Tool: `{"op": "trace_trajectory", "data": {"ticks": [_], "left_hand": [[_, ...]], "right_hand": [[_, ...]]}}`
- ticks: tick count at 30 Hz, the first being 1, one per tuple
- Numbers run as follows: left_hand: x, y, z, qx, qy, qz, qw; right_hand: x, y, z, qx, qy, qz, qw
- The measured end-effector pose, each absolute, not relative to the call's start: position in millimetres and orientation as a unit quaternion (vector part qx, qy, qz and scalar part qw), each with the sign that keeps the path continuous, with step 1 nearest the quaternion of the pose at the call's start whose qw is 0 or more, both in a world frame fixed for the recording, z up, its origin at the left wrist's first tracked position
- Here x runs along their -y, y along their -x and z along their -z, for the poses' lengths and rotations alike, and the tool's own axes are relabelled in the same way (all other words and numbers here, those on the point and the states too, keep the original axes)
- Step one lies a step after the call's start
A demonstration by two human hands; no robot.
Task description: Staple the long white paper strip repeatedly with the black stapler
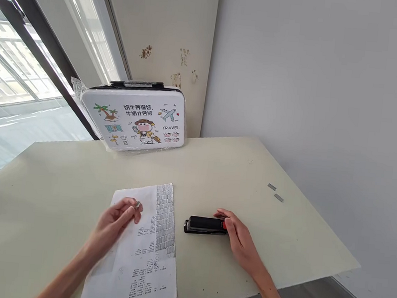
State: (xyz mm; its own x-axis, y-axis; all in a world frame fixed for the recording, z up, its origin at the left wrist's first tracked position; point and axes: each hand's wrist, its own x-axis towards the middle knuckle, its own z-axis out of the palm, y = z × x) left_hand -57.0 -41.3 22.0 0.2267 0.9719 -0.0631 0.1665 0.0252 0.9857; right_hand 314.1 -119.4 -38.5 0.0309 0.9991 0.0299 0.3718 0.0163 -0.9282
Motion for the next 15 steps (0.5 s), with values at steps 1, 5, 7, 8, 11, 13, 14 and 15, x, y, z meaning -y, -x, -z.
{"op": "trace_trajectory", "data": {"ticks": [1,5,7,8,11,13,14,15], "left_hand": [[47,44,-22,-0.464,-0.539,-0.394,0.583],[53,11,-26,-0.409,-0.420,-0.403,0.703],[50,4,-30,-0.404,-0.400,-0.398,0.720],[50,1,-31,-0.406,-0.406,-0.387,0.721],[52,-7,-31,-0.441,-0.522,-0.310,0.660],[56,-16,-28,-0.468,-0.647,-0.253,0.546],[58,-21,-25,-0.471,-0.701,-0.231,0.483],[59,-26,-22,-0.469,-0.743,-0.215,0.427]], "right_hand": [[119,-314,40,0.572,0.593,-0.381,0.419],[117,-313,40,0.569,0.596,-0.378,0.421],[116,-312,40,0.578,0.594,-0.374,0.417],[115,-312,39,0.584,0.593,-0.370,0.414],[114,-313,38,0.602,0.590,-0.360,0.399],[114,-313,38,0.610,0.592,-0.351,0.393],[114,-313,37,0.612,0.593,-0.347,0.391],[114,-313,37,0.613,0.595,-0.341,0.391]]}}
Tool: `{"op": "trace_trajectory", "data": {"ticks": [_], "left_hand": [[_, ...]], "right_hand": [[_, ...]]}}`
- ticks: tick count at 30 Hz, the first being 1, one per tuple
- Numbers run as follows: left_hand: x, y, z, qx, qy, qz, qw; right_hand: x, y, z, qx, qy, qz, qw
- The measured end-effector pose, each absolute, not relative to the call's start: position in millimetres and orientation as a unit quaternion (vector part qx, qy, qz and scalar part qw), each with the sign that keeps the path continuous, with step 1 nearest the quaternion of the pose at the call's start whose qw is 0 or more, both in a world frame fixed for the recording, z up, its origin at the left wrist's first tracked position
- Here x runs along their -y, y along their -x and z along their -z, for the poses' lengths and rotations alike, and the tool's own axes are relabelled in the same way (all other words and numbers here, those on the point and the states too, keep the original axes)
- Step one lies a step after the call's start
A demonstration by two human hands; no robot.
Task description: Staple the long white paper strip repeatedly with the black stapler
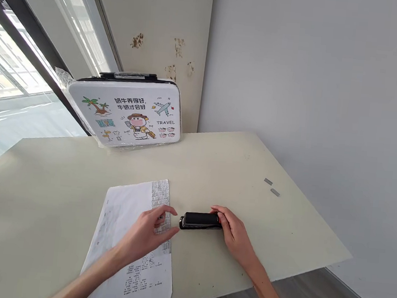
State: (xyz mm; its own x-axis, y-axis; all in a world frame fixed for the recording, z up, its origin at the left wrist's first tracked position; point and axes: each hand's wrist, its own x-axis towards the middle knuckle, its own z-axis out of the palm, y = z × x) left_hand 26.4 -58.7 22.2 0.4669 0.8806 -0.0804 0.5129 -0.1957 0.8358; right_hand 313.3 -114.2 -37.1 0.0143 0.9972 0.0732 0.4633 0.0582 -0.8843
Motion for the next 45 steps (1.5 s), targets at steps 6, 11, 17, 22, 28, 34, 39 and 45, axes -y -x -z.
{"op": "trace_trajectory", "data": {"ticks": [6,11,17,22,28,34,39,45], "left_hand": [[53,-49,-6,-0.423,-0.841,-0.156,0.299],[49,-29,-2,-0.410,-0.851,-0.166,0.284],[47,2,-9,-0.433,-0.833,-0.158,0.304],[48,13,-23,-0.509,-0.756,-0.126,0.391],[53,13,-39,-0.471,-0.736,-0.148,0.464],[56,-6,-31,-0.401,-0.819,-0.221,0.345],[52,-14,-10,-0.376,-0.846,-0.243,0.288],[47,-20,-6,-0.363,-0.861,-0.214,0.286]], "right_hand": [[119,-311,32,0.645,0.596,-0.316,0.360],[118,-308,26,0.668,0.591,-0.293,0.344],[118,-309,27,0.654,0.596,-0.312,0.346],[119,-309,30,0.644,0.599,-0.331,0.340],[119,-309,29,0.642,0.604,-0.330,0.338],[120,-308,27,0.637,0.611,-0.332,0.333],[119,-309,26,0.639,0.606,-0.338,0.332],[119,-309,26,0.639,0.602,-0.342,0.336]]}}
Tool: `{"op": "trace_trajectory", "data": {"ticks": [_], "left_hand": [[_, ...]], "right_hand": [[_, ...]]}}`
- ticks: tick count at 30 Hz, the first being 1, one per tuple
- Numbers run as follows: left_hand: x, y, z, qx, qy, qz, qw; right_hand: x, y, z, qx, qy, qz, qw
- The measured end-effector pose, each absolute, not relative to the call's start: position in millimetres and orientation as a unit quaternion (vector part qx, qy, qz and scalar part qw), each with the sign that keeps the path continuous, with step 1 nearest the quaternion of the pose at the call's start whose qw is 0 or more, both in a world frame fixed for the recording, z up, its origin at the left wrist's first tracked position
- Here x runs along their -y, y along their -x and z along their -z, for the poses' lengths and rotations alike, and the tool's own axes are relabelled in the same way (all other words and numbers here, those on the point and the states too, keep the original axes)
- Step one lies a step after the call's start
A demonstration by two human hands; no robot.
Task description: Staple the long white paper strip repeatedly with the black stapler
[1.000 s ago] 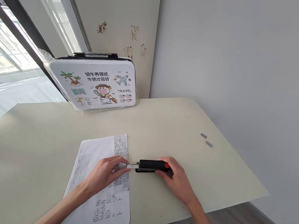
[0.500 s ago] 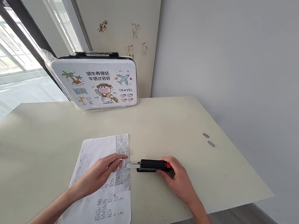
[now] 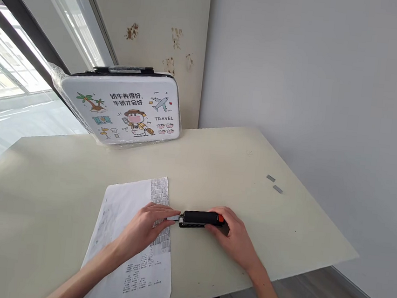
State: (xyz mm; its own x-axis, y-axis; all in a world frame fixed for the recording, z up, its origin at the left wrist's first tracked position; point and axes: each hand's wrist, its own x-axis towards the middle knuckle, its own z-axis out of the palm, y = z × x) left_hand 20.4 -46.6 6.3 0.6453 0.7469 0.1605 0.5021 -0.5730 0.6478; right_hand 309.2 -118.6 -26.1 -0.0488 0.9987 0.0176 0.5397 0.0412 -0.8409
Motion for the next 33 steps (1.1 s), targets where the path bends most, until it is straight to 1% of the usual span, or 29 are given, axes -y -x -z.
{"op": "trace_trajectory", "data": {"ticks": [5,11,17,22,27,33], "left_hand": [[46,-23,-10,-0.359,-0.865,-0.186,0.297],[48,-25,-11,-0.365,-0.865,-0.182,0.291],[29,6,-13,-0.349,-0.868,-0.193,0.296],[8,25,-14,-0.292,-0.883,-0.161,0.330],[-2,6,-9,-0.259,-0.891,-0.165,0.335],[-17,-18,-7,-0.237,-0.910,-0.171,0.293]], "right_hand": [[119,-308,25,0.644,0.601,-0.332,0.338],[118,-309,24,0.654,0.601,-0.311,0.338],[119,-309,24,0.656,0.604,-0.304,0.336],[118,-309,24,0.659,0.584,-0.315,0.353],[116,-310,25,0.659,0.577,-0.326,0.355],[115,-309,25,0.663,0.575,-0.320,0.356]]}}
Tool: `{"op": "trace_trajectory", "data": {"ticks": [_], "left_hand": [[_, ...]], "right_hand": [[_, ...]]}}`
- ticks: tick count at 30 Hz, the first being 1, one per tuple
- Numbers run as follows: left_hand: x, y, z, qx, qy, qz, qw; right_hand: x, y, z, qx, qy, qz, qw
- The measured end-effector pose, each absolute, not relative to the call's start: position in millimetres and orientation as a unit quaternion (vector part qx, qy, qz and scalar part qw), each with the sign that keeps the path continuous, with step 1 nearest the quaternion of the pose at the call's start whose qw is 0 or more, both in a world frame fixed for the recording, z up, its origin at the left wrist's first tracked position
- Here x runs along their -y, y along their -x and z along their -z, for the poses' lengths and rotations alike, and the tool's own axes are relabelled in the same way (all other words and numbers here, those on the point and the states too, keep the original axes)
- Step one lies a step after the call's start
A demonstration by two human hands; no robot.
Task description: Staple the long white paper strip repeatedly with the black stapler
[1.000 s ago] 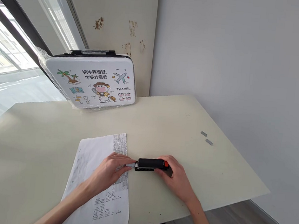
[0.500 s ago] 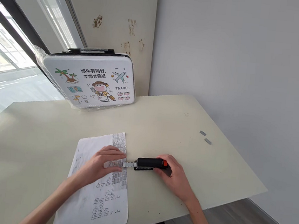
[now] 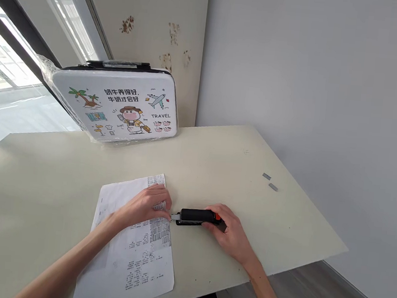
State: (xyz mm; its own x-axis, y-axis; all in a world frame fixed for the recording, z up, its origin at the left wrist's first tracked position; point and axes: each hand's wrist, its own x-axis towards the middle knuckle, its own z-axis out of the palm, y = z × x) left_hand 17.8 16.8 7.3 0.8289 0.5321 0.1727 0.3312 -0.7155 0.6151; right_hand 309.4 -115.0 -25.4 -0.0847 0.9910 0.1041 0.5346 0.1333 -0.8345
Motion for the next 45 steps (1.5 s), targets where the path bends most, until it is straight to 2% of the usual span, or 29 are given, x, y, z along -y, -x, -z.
{"op": "trace_trajectory", "data": {"ticks": [19,22,26,32,38,45], "left_hand": [[-30,-55,-17,-0.259,-0.911,-0.121,0.298],[-10,-30,-25,-0.266,-0.914,-0.124,0.281],[55,26,-32,-0.307,-0.908,-0.114,0.262],[154,76,-17,-0.309,-0.918,-0.060,0.242],[173,84,-17,-0.318,-0.913,-0.068,0.246],[171,62,-6,-0.314,-0.933,-0.120,0.129]], "right_hand": [[113,-306,20,0.656,0.580,-0.328,0.354],[113,-309,18,0.658,0.569,-0.342,0.355],[116,-311,17,0.675,0.549,-0.355,0.342],[120,-314,18,0.692,0.544,-0.357,0.311],[122,-316,12,0.713,0.517,-0.380,0.281],[122,-319,10,0.714,0.510,-0.405,0.257]]}}
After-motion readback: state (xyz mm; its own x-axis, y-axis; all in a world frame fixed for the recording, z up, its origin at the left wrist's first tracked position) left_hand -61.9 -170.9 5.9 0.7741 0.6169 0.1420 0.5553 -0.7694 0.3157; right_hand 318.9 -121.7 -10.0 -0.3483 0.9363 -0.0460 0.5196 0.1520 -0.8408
